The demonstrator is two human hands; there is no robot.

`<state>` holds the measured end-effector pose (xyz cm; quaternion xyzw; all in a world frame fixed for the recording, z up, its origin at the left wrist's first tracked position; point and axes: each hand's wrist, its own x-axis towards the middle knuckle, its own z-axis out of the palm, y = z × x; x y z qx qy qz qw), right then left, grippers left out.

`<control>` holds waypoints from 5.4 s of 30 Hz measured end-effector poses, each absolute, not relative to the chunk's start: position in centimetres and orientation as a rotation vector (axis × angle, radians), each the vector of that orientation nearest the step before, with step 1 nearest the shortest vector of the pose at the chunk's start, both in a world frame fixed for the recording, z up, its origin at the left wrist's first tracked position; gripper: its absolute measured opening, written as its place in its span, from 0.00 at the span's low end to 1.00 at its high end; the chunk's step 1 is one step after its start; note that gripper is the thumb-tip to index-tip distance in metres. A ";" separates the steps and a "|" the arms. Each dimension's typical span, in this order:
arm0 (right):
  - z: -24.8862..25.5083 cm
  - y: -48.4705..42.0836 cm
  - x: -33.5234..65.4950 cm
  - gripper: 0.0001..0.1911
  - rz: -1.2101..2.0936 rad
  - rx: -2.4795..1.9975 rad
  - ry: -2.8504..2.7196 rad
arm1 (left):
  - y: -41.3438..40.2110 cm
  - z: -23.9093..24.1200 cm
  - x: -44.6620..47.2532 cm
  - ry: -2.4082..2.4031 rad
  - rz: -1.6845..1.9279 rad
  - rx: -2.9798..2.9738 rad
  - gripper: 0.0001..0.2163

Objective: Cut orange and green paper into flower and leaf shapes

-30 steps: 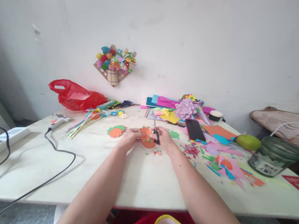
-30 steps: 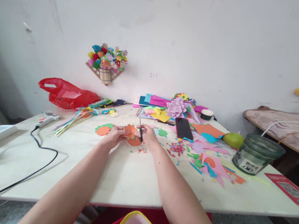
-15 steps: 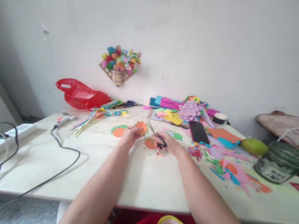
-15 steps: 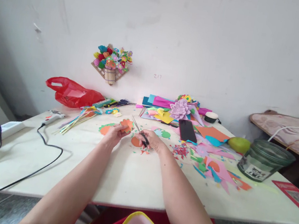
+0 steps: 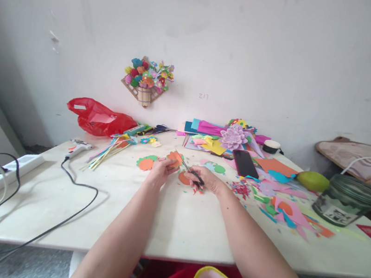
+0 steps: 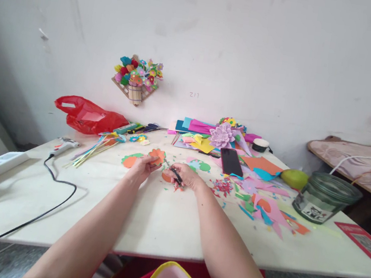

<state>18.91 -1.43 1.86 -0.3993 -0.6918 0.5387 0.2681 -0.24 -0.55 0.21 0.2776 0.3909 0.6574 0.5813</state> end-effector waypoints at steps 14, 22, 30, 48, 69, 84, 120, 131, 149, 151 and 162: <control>1.5 -1.2 18.8 0.14 1.484 -1.049 -1.845 | -0.5 0.1 -0.1 0.937 1.492 0.664 0.10; 1.0 -0.8 18.8 0.13 1.461 -1.060 -1.856 | -0.7 0.3 0.1 0.929 1.498 0.662 0.11; 1.3 -1.0 18.6 0.14 1.413 -1.066 -1.853 | -0.6 0.2 0.1 0.913 1.528 0.638 0.11; 0.8 -0.7 18.6 0.12 1.468 -1.050 -1.817 | -0.4 0.0 0.2 0.890 1.532 0.572 0.08; 0.8 -0.8 18.2 0.16 1.371 -1.042 -1.775 | -0.9 0.5 1.0 0.861 1.573 0.550 0.08; 0.8 -0.8 17.8 0.15 1.368 -1.045 -1.709 | -1.1 0.4 1.5 0.834 1.556 0.519 0.08; 0.2 -1.3 16.0 0.16 1.412 -0.987 -1.460 | -1.2 0.8 2.9 0.826 1.499 0.340 0.08; 0.2 -1.7 15.4 0.18 1.369 -1.015 -1.498 | -0.8 0.0 2.9 0.832 1.456 0.402 0.07; 0.3 -2.2 14.2 0.15 1.337 -1.156 -1.465 | -1.1 0.7 3.4 0.903 1.430 0.336 0.09; 0.4 -2.3 14.2 0.15 1.326 -1.175 -1.467 | -1.1 0.6 3.4 0.901 1.443 0.339 0.09; 0.2 -1.6 15.8 0.19 1.377 -1.016 -1.422 | -0.8 0.2 2.4 0.854 1.578 0.415 0.09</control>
